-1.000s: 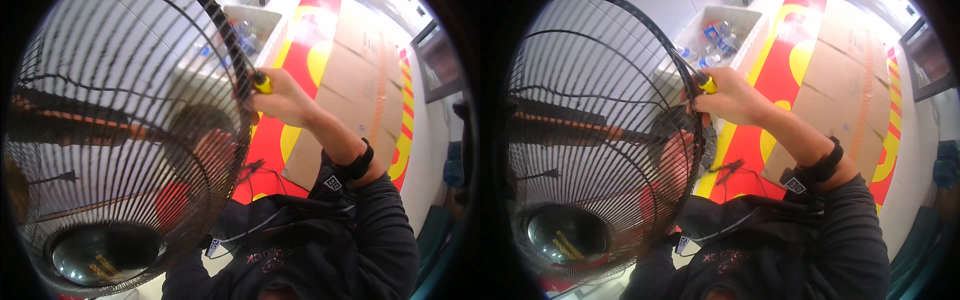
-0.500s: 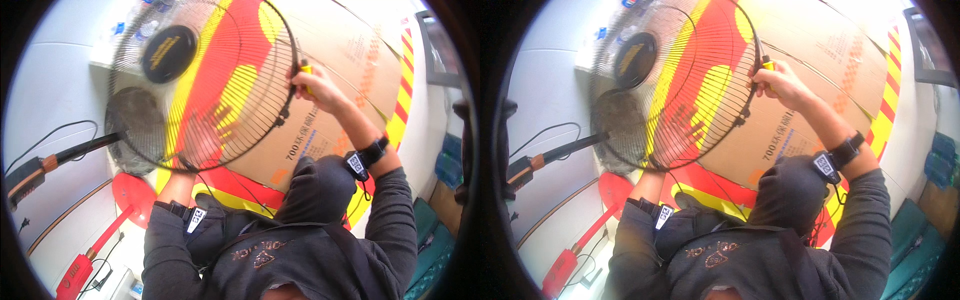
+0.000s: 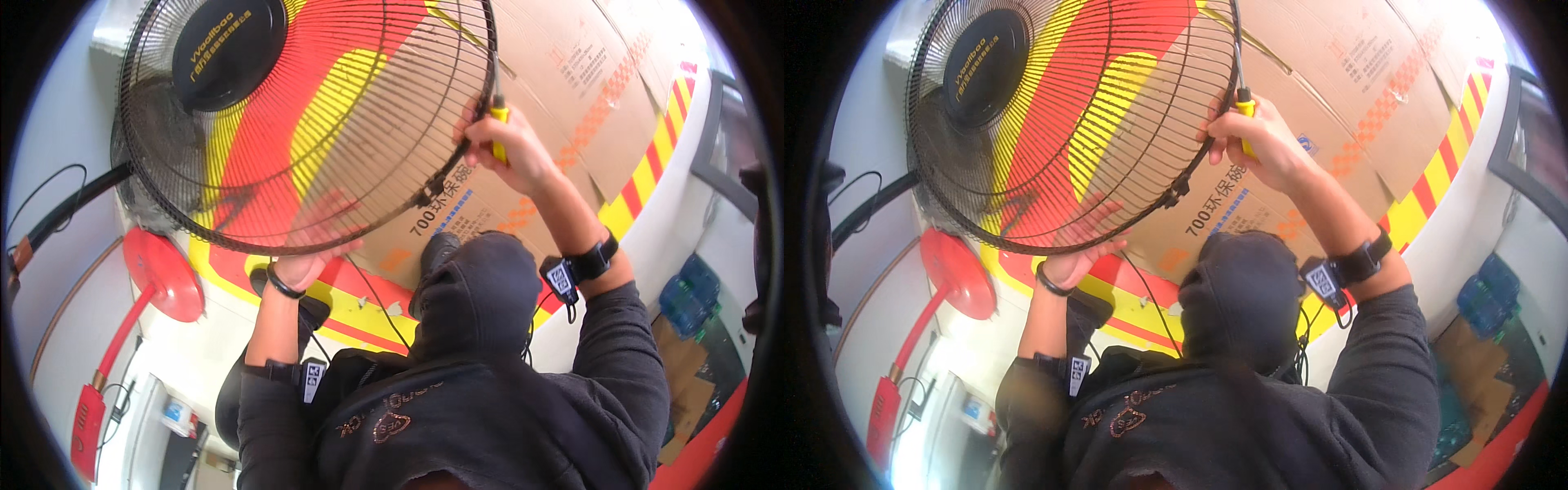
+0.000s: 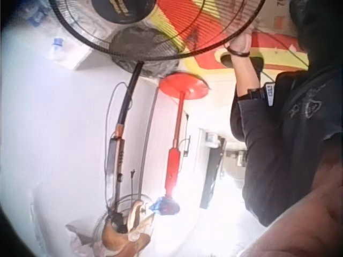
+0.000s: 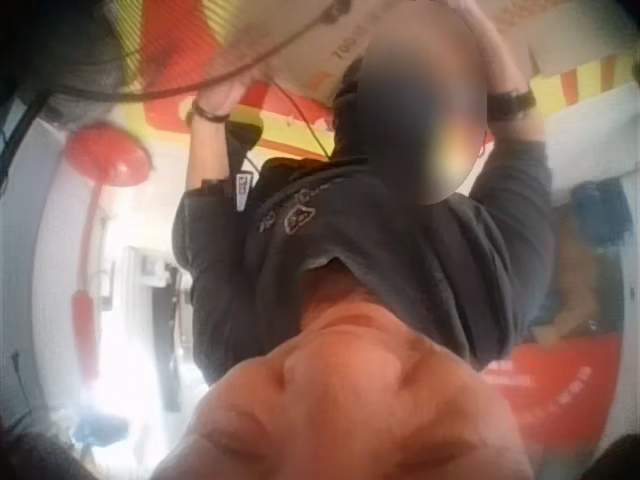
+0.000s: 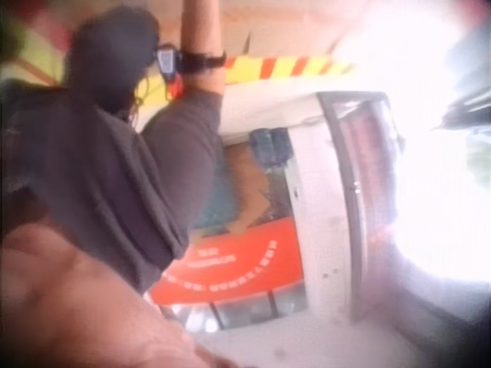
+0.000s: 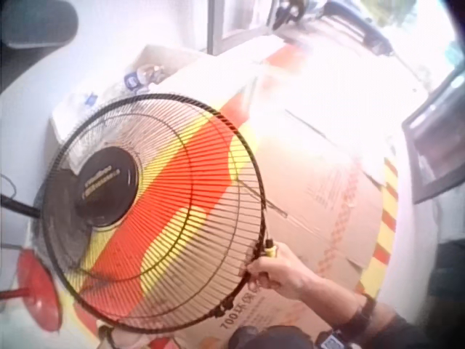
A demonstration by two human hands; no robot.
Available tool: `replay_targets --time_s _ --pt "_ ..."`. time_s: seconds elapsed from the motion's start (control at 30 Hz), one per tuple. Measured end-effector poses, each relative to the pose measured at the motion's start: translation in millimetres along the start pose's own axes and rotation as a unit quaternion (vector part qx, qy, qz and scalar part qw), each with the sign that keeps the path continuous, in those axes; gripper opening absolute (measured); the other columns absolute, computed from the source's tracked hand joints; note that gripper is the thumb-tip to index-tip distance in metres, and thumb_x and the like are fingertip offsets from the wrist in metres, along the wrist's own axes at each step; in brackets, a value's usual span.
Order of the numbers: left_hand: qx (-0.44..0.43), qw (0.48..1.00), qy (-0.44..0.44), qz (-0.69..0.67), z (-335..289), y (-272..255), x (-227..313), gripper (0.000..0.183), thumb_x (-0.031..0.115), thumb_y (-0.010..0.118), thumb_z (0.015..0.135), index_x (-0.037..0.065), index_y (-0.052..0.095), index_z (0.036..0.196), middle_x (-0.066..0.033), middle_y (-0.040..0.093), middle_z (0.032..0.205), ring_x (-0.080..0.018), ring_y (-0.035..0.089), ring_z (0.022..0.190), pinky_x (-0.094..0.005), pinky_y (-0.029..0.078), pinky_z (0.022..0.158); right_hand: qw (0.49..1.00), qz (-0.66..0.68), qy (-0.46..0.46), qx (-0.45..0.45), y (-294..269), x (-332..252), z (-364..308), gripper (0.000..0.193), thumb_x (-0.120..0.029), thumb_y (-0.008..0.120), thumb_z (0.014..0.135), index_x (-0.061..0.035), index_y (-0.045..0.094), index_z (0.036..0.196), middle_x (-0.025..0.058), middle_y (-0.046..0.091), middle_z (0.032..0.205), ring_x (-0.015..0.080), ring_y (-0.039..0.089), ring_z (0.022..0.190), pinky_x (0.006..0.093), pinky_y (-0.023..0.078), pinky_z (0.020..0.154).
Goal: The person uses a screwdriver and pliers to remove the front grille of a standing fan. They unscrew fasteners around the grille, detach it, and set it aside.
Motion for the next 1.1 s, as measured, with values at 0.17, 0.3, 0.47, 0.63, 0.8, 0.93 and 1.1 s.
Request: replay_targets --time_s 0.17,0.3,0.47,0.63,0.8,0.93,1.1 --pt "-0.069 0.989 0.073 0.105 -16 76 5 0.085 -0.002 0.067 0.079 0.011 0.023 0.150 -0.0176 0.039 0.146 -0.0353 0.048 0.128 -0.0513 0.043 0.103 0.999 0.031 -0.040 0.007 -9 -15 -32 0.021 -0.010 0.058 0.078 -0.0026 0.050 0.096 0.0124 0.061 0.087 0.0134 0.059 0.055 0.0180 0.038 0.041" --pt "-0.210 0.971 -0.001 0.116 -5 121 -12 0.103 0.019 0.078 0.079 0.007 0.008 0.153 -0.0261 0.035 0.147 -0.0394 0.041 0.134 -0.0555 0.038 0.105 0.985 0.112 -0.128 0.004 -42 -24 -72 0.018 -0.012 0.060 0.079 -0.0039 0.050 0.092 0.0117 0.058 0.084 0.0126 0.054 0.059 0.0194 0.038 0.042" --pt "-0.320 0.945 0.006 0.065 -6 158 -19 0.088 0.027 0.069 0.086 0.004 0.015 0.152 -0.0230 0.033 0.149 -0.0326 0.041 0.135 -0.0440 0.035 0.110 0.945 0.211 -0.248 -0.002 -44 -23 -149 0.017 -0.017 0.058 0.083 -0.0069 0.046 0.089 0.0087 0.051 0.083 0.0090 0.044 0.053 0.0167 0.036 0.038" --pt "-0.216 0.970 0.045 0.102 6 155 24 0.095 0.059 0.055 0.089 0.002 0.013 0.151 -0.0297 0.042 0.141 -0.0393 0.050 0.126 -0.0496 0.040 0.106 0.969 0.171 -0.142 0.104 -4 -2 -174 0.022 -0.026 0.060 0.092 -0.0041 0.059 0.094 0.0079 0.064 0.077 0.0111 0.055 0.051 0.0186 0.030 0.037" --pt "-0.241 0.951 0.098 0.166 -10 172 20 0.071 0.052 0.039 0.098 0.007 0.021 0.150 -0.0233 0.044 0.142 -0.0400 0.049 0.127 -0.0472 0.041 0.105 0.979 0.065 -0.148 0.126 45 -7 -165 0.024 -0.027 0.062 0.093 -0.0039 0.059 0.094 0.0066 0.064 0.081 0.0136 0.062 0.061 0.0195 0.028 0.038" --pt "-0.222 0.964 0.149 -0.006 -22 181 19 0.052 0.030 0.039 0.102 0.002 0.028 0.144 -0.0232 0.049 0.137 -0.0384 0.055 0.122 -0.0459 0.044 0.103 0.979 -0.055 -0.165 0.104 83 -23 -156 0.024 -0.028 0.056 0.097 -0.0036 0.057 0.098 0.0059 0.061 0.079 0.0118 0.060 0.060 0.0197 0.028 0.039" --pt "-0.254 0.942 0.178 -0.130 -37 174 43 0.051 0.020 0.039 0.098 0.004 0.028 0.145 -0.0246 0.049 0.137 -0.0397 0.048 0.128 -0.0481 0.038 0.109 0.936 -0.301 -0.178 0.036 108 -36 -158 0.018 -0.018 0.051 0.097 -0.0016 0.057 0.101 0.0046 0.059 0.077 0.0078 0.055 0.062 0.0190 0.031 0.045"
Point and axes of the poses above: each hand's wrist, its own z-axis towards the middle knuckle, its own y-axis out of the palm, x = y × z, the point moved 5 cm from there along z, towards the middle knuckle
